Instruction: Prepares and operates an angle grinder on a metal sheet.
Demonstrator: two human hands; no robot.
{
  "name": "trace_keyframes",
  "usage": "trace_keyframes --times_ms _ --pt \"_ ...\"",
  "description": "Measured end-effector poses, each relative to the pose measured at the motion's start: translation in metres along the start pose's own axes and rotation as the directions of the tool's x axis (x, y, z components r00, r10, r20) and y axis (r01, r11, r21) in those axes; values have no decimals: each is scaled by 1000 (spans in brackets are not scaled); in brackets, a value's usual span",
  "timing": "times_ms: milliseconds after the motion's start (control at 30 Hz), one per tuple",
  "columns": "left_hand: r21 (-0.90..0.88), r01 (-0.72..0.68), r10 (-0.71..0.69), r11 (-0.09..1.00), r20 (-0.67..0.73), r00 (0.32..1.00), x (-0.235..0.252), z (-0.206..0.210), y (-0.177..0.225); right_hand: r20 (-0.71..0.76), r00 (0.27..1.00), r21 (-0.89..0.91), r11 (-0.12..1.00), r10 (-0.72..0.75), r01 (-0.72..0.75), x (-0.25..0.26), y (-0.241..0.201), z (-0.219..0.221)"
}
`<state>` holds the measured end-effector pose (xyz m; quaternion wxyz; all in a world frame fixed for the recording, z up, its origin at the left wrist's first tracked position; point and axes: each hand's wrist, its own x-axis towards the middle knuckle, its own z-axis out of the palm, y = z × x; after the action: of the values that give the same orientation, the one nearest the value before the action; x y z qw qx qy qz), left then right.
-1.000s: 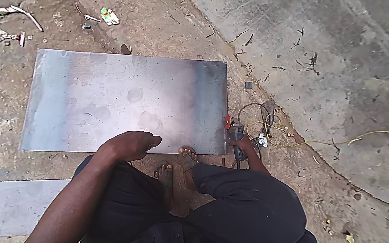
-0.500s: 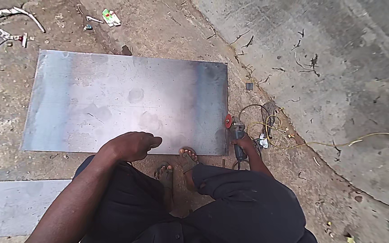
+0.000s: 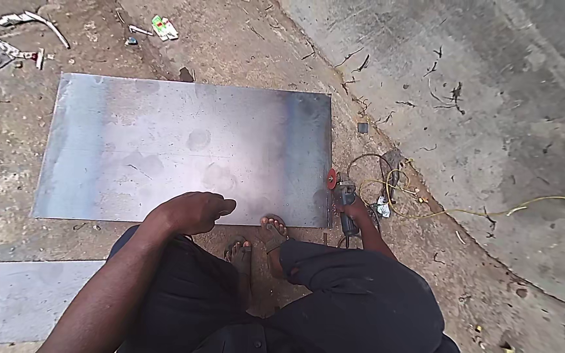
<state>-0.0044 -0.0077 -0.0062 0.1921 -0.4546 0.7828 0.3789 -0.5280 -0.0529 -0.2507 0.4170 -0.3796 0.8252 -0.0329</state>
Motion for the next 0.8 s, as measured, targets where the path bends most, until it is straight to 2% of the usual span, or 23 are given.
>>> trace_keyframes --times_ms 800 --pt "15 31 -31 999 21 999 1 -1 -2 -11 1000 30 1000 -9 9 10 -10 -4"
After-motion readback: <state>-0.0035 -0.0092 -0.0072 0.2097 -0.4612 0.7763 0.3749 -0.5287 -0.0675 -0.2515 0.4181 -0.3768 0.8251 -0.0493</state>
